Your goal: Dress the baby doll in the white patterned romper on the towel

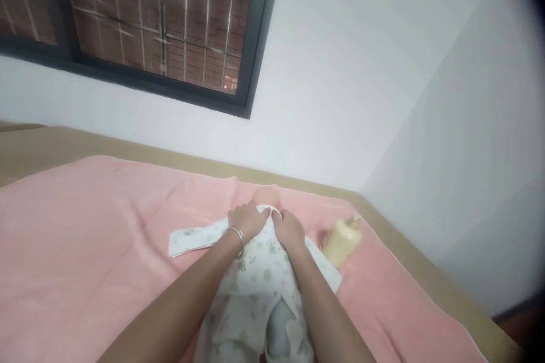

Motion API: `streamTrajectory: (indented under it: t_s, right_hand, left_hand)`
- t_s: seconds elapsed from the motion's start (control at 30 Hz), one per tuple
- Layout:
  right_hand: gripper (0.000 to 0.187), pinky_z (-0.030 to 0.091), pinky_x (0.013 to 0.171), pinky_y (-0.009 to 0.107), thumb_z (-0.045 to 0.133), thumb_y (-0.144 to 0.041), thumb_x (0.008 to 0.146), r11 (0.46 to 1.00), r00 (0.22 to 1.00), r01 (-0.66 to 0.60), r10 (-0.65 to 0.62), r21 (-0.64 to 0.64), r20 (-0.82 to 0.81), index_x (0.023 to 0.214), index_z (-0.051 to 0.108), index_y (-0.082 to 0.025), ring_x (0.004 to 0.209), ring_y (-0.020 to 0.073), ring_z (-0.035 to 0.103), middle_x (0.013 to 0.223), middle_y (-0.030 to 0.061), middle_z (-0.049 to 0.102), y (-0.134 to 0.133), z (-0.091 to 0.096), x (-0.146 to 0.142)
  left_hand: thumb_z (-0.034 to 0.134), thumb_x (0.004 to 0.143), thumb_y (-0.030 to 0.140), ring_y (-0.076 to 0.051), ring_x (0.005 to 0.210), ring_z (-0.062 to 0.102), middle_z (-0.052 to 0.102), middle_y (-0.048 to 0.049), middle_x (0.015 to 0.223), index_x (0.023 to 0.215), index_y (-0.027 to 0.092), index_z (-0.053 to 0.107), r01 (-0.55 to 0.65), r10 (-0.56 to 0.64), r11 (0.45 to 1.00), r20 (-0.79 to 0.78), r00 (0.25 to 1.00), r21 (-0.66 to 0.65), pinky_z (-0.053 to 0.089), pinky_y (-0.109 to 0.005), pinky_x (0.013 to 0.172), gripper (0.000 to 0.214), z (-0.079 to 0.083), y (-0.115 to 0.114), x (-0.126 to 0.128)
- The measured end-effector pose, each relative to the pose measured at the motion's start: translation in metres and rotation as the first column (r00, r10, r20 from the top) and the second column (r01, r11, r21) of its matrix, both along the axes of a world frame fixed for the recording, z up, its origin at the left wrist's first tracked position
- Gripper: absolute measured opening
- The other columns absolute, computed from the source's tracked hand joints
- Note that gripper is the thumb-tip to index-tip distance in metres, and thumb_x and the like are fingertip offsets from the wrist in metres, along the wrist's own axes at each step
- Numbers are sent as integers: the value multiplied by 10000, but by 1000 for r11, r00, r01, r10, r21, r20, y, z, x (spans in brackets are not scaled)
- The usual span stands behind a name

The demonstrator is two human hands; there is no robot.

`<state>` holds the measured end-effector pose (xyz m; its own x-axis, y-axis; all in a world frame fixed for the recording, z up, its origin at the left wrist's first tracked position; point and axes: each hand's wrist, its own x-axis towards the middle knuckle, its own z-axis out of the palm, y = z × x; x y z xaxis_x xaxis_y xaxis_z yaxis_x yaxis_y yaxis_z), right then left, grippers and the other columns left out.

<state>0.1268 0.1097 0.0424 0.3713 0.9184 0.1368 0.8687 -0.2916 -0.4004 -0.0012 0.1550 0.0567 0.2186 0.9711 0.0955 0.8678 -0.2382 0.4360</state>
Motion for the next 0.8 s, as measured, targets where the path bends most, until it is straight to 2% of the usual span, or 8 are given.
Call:
streamTrajectory:
  t_s: [0.23,0.5,0.67,0.8]
  right_hand:
    - [543,382,726,310,188,-548,887,999,1000,1,0,42,-13,951,592,-191,893,231,560,964,97,622,2,-4,2]
    - [561,389,734,311,166,-554,889,1000,1000,-2,3,29,-9,975,591,-198,904,228,563,981,96,621,1,-3,2]
    - [573,391,758,319,151,-522,905,1000,999,-24,25,-17,27,1012,591,-169,933,233,564,1015,121,617,-1,4,-2]
    - [569,387,760,340,138,-451,926,997,989,-62,69,-52,133,970,611,-139,911,247,576,967,148,629,-6,15,-9]
  left_hand:
    - [276,747,699,-322,1032,544,627,-125,1093,1106,233,566,-4,4,1000,25,1000,6,359,-434,820,656,-1,1,0]
    - [251,753,704,-324,1020,545,625,-126,1083,1093,225,575,1,-2,1000,15,1000,11,365,-435,809,670,-1,1,-1]
    - [263,749,707,-320,1024,544,627,-127,1078,1109,226,569,2,-2,1000,11,1000,3,367,-422,809,674,2,-1,-2]
    - [282,740,717,-321,1029,542,625,-124,1083,1102,225,572,3,-3,1000,9,1000,-14,372,-417,806,676,4,-3,-3]
